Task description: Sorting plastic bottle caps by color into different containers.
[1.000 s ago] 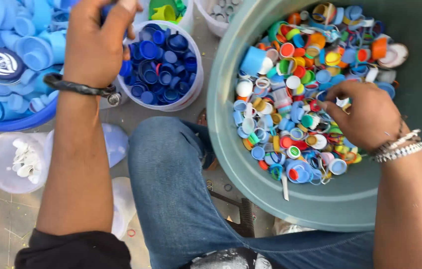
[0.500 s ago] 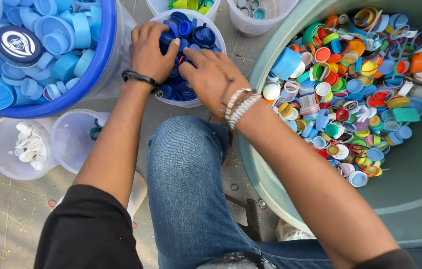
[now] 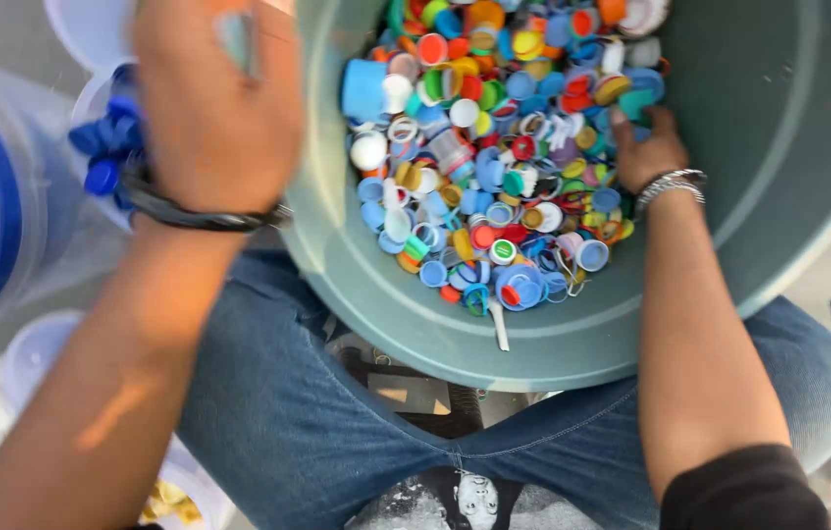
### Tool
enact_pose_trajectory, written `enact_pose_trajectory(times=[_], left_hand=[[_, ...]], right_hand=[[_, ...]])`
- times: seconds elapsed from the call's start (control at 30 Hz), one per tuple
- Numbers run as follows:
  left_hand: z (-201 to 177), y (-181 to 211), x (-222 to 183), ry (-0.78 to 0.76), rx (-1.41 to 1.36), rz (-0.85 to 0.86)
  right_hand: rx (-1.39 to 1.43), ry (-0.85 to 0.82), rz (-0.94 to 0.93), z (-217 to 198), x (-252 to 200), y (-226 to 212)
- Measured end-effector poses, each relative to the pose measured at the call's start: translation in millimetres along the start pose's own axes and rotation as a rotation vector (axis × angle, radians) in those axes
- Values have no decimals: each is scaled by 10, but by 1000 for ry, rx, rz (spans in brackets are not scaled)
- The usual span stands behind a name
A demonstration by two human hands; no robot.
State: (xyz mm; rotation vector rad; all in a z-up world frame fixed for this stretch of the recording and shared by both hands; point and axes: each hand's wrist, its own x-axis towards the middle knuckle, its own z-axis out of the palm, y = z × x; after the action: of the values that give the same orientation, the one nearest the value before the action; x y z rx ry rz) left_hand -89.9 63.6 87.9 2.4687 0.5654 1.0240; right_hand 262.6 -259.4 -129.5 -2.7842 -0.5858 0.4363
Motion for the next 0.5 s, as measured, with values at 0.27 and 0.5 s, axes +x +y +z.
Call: enact_pose_trajectory(times=[0.27, 0.5], left_hand=[[2149, 82, -439, -437, 513, -503], [2129, -161, -114, -647, 267, -1040]], right_hand=[[251, -218, 211, 221, 86, -80], [406, -511, 402, 104, -12, -348]])
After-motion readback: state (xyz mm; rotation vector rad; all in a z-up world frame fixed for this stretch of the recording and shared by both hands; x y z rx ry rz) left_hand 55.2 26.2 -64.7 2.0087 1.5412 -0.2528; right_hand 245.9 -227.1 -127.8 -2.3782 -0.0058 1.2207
